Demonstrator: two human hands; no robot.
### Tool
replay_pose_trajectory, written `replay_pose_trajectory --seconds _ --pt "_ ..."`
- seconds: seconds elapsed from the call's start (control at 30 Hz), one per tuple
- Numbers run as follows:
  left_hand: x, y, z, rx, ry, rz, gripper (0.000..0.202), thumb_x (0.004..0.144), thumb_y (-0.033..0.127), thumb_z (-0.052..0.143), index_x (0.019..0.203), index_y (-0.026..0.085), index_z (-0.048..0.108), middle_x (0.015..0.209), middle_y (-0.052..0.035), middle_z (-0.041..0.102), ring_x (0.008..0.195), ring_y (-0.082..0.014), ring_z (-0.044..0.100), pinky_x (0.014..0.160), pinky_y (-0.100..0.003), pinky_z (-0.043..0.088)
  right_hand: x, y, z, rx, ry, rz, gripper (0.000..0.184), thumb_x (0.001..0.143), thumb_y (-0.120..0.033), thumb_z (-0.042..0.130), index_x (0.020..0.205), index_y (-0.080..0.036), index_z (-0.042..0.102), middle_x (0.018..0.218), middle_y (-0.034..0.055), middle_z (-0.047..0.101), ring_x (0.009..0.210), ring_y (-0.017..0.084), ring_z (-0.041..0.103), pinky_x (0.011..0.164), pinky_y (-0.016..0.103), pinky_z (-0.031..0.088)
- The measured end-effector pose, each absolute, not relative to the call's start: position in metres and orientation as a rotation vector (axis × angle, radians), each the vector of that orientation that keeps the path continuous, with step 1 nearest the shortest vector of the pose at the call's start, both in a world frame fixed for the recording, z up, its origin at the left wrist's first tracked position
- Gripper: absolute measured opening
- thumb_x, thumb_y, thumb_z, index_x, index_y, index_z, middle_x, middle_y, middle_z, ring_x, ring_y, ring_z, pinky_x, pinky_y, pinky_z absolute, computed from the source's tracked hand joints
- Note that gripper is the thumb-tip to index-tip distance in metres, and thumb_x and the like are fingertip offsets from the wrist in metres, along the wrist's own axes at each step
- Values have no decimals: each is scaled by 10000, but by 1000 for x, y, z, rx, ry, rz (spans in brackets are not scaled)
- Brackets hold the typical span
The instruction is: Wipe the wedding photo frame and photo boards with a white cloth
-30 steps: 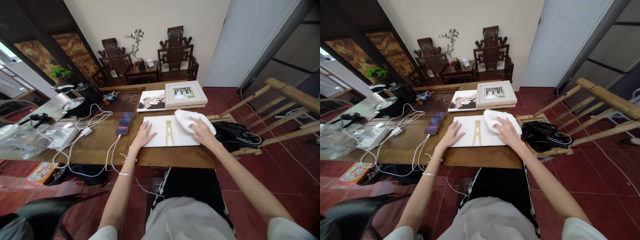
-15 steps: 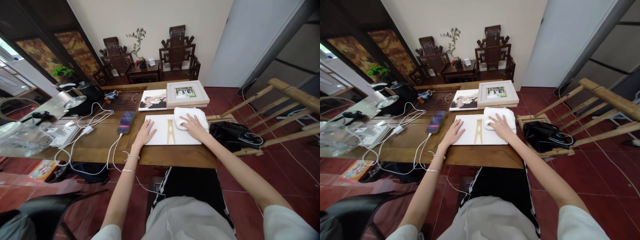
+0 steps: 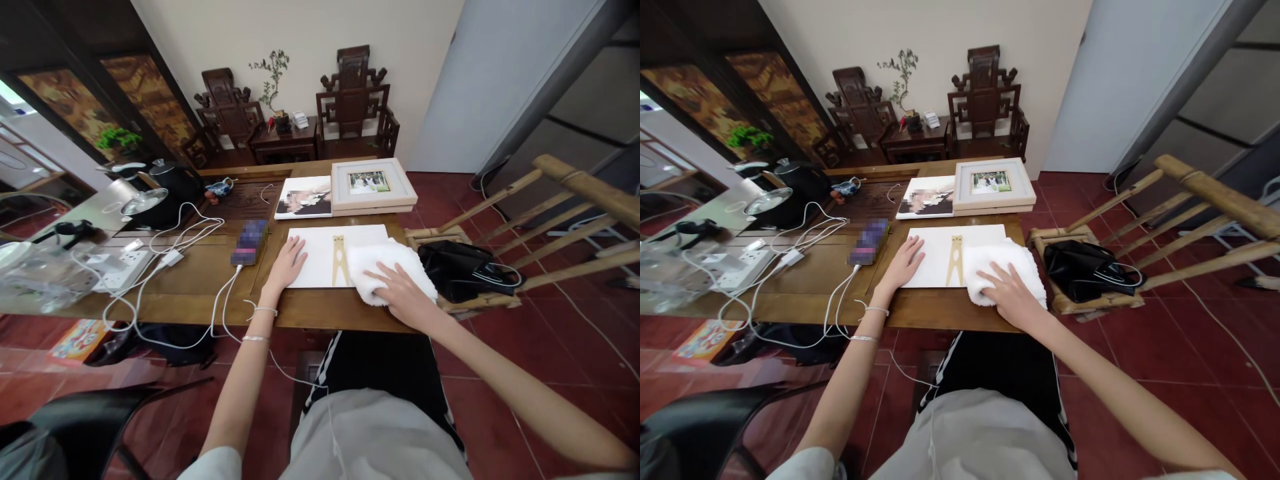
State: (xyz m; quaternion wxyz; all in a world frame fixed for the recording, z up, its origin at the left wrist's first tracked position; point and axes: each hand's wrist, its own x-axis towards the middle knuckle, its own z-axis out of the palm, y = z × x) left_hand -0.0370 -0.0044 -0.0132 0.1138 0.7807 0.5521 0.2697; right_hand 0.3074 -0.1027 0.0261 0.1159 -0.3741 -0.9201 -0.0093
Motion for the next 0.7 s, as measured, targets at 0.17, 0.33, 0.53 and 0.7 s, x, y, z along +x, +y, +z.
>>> replay_pose_trajectory --seconds 0.17,0.33,0.53,0.7 --pt "-39 2 -10 2302 1595 769 521 979 417 433 1402 127 528 1559 -151 406 1494 -288 289 1229 -474 243 301 -40 37 -1206 -2647 72 590 648 48 447 1153 -166 665 1391 158 585 1379 355 436 1102 604 337" --pt "-41 5 -11 2304 1593 804 524 971 420 451 1393 123 541 1545 -154 428 1477 -282 329 1225 -466 257 285 30 52 -1305 -2632 30 530 727 10 429 1183 -141 653 1177 171 671 1107 310 609 948 428 445" --pt "-42 7 -14 2264 1582 836 511 963 436 471 1386 160 551 1545 -129 436 1474 -282 336 1219 -487 263 282 33 50 -1333 -2629 12 541 735 25 412 1199 -131 643 1173 181 667 1135 327 595 985 459 414" --pt "-39 6 -14 2231 1584 860 499 961 423 475 1382 167 555 1549 -120 431 1485 -274 316 1222 -486 255 293 -29 37 -1248 -2641 94 573 687 50 436 1187 -133 646 1318 186 618 1374 366 435 1113 617 305"
